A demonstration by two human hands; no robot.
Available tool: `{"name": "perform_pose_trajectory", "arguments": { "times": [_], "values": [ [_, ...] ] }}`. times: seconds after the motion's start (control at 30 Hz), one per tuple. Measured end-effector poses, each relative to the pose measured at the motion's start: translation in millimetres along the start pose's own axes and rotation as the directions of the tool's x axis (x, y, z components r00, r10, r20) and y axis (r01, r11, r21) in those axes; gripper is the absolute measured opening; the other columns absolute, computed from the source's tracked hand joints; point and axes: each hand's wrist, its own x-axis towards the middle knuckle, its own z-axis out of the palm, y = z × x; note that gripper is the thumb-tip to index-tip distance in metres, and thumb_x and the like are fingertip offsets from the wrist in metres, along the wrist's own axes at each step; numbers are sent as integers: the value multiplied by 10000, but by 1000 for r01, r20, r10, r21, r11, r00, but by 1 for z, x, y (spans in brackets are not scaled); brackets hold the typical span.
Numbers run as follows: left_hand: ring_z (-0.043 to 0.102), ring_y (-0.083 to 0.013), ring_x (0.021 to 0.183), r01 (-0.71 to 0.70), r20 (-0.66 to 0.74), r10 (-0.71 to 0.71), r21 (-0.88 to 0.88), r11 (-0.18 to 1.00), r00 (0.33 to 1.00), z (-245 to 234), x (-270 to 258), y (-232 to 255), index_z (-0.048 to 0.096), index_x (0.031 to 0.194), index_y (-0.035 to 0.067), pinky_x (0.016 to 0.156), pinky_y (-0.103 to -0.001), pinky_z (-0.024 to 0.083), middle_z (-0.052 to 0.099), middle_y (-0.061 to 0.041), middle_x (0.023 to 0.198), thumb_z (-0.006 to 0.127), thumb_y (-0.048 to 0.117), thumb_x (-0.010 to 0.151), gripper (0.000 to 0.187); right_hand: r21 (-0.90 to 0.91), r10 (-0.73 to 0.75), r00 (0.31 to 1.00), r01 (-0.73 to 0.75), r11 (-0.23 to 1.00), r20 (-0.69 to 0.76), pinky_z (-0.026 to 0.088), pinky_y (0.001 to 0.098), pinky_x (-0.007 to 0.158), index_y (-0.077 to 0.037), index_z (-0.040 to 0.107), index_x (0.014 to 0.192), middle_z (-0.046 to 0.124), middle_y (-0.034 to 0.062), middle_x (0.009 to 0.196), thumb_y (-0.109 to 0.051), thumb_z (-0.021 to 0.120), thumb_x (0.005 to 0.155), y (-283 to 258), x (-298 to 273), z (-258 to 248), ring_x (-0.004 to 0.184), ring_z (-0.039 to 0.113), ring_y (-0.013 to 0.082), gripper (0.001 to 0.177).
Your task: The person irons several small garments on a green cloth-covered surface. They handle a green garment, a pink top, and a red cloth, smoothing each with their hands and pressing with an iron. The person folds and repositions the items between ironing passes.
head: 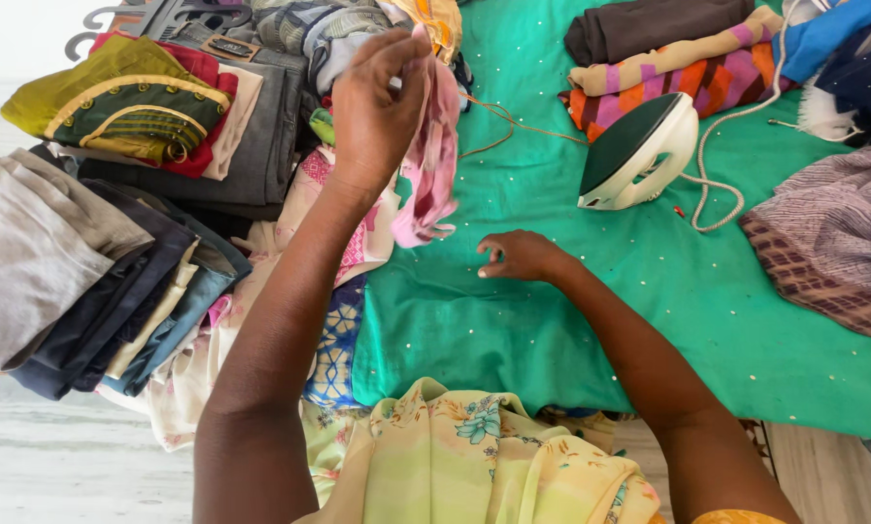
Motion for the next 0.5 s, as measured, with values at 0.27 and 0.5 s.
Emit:
{"name": "perform_pose_trajectory", "arguments": {
  "times": [0.27,0.5],
  "values": [
    [637,-274,598,-193,-90,204,115,974,975,2,51,47,676,843,23,628,-411,465,647,-108,674,774,102,966,176,483,53,960,90,871,-275,554,378,772,-83,395,1429,590,88,1320,-332,892,733,-1,8,0,931,687,242,890],
    [570,-225,595,-145,-28,149,101,984,989,-36,55,56,693,912,-39,627,-354,441,621,-152,706,730,22,971,92,897,18,910,405,176,-415,598,384,779,-138,460,1379,633,47,1288,3,836,770,10,-6,-30,1110,691,206,729]
  ]
}}
